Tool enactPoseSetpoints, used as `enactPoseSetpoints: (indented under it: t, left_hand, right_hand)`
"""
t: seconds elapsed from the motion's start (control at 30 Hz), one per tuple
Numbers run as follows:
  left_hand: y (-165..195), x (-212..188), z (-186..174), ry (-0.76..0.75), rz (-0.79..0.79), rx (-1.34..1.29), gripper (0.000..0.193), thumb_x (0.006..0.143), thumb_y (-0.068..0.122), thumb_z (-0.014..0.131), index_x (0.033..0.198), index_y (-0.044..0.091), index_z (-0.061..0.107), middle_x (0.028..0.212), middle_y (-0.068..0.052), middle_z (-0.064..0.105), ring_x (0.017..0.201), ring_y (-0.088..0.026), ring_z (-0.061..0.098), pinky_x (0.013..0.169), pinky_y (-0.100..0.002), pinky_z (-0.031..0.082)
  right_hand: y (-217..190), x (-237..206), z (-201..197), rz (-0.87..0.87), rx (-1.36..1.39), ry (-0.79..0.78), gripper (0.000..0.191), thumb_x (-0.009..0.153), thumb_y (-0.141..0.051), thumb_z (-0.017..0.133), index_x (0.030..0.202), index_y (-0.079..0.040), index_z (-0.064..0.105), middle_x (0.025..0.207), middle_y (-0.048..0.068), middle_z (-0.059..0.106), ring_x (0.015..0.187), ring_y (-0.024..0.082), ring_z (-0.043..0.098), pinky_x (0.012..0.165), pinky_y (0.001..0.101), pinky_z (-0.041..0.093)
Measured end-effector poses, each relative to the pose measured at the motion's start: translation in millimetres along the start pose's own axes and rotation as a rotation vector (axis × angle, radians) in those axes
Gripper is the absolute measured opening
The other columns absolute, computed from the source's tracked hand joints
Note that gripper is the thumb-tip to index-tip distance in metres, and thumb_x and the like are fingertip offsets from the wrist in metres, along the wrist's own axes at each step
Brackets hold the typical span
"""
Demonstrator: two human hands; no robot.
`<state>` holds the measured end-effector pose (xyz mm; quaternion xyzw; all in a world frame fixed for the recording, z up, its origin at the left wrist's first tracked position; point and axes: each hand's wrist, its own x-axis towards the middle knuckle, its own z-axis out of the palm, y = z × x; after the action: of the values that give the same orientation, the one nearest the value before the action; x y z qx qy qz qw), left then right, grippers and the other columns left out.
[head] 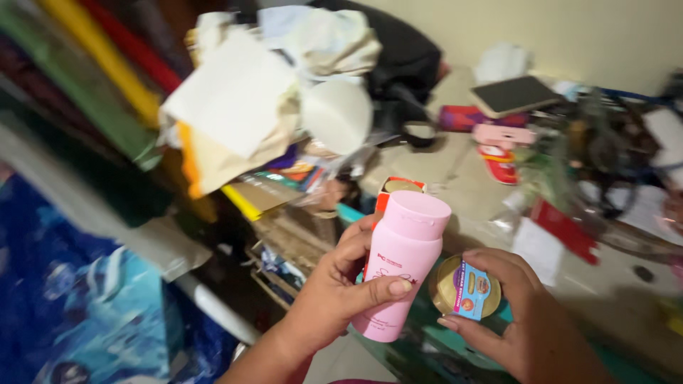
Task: The person sorts through a cluttered dresser top covered with bottles, eyeglasses, cosmetics and containers. They pick up items one at a time, group some together, and carry handfuls of bottles, glasses and small containers over to the bed, placing them on the bedspread.
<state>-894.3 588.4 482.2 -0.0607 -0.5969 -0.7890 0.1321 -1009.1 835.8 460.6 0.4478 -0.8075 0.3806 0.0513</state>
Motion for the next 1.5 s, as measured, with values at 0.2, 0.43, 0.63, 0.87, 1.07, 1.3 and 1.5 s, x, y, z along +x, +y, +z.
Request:
enactPoseSetpoints:
  t: [0.2,0.43,0.63,0.87,1.07,1.3,1.5]
  left_hand:
    - [31.4,-59.9,-53.7,0.09,0.056,0.082,0.044,0.087,0.02,0.083,0.125,0.003,0.07,0.15,-0.008,0.048,0.14,-0.019,0.05,0.118,-0.036,0.04]
    - [82.9,-150.4,-131.0,0.263,0.112,0.181,0.045,0.085,0.022,0.083,0.124,0.003,0.071,0.148,-0.008,0.05,0.141,-0.02,0.048,0.117,-0.035,0.04]
    - [123.3,-231.7,-197.5,0.41,0.084,0.15,0.051,0.081,0.023,0.084,0.126,0.005,0.07,0.148,-0.006,0.047,0.137,-0.02,0.049,0.114,-0.036,0.043]
    - [158.9,-331.1,-276.3,0.534,0.102,0.212,0.051,0.08,0.024,0.086,0.125,0.004,0.071,0.149,-0.008,0.047,0.138,-0.022,0.049,0.114,-0.037,0.043]
    - [189.6,-413.6,-339.5,0.639,0.128,0.299,0.05,0.08,0.027,0.086,0.124,0.005,0.072,0.153,-0.011,0.047,0.144,-0.025,0.047,0.117,-0.039,0.041]
    - [224.8,-494.1,-384.3,0.761,0.094,0.362,0.051,0.079,0.03,0.085,0.124,0.008,0.073,0.151,-0.01,0.048,0.142,-0.024,0.048,0.116,-0.04,0.041]
    - [234.5,-539.8,-396.4,0.841,0.135,0.367,0.049,0.08,0.03,0.086,0.123,0.007,0.073,0.149,-0.01,0.048,0.137,-0.024,0.05,0.113,-0.039,0.043]
  right_hand:
    - [-64.3,32.0,51.9,-0.146,-0.041,-0.005,0.079,0.067,-0.027,0.09,0.133,-0.005,0.053,0.134,0.016,0.059,0.123,0.032,0.062,0.099,0.0387,0.05]
    - [-159.7,64.6,130.8,-0.106,0.126,-0.186,0.078,0.064,-0.023,0.089,0.131,-0.006,0.053,0.135,0.012,0.058,0.124,0.026,0.06,0.097,0.0349,0.049]
    - [-232.8,81.0,213.4,-0.172,0.13,-0.269,0.079,0.066,-0.027,0.087,0.133,-0.007,0.051,0.137,0.012,0.056,0.127,0.025,0.058,0.098,0.0356,0.048]
    - [-323.0,86.9,308.5,-0.197,0.244,-0.445,0.08,0.067,-0.028,0.087,0.135,-0.007,0.05,0.138,0.012,0.056,0.125,0.026,0.06,0.097,0.0365,0.049]
    - [-404.8,84.2,381.1,-0.4,0.266,-0.468,0.076,0.071,-0.028,0.086,0.135,-0.006,0.051,0.137,0.015,0.055,0.127,0.029,0.058,0.101,0.0376,0.047]
    - [-484.2,77.5,445.2,-0.454,0.305,-0.517,0.076,0.071,-0.028,0.086,0.136,-0.007,0.052,0.137,0.015,0.056,0.127,0.031,0.058,0.101,0.0389,0.047]
    - [-525.3,76.0,482.4,-0.574,0.322,-0.554,0.077,0.07,-0.031,0.087,0.135,-0.006,0.053,0.135,0.015,0.058,0.125,0.031,0.059,0.1,0.0387,0.048]
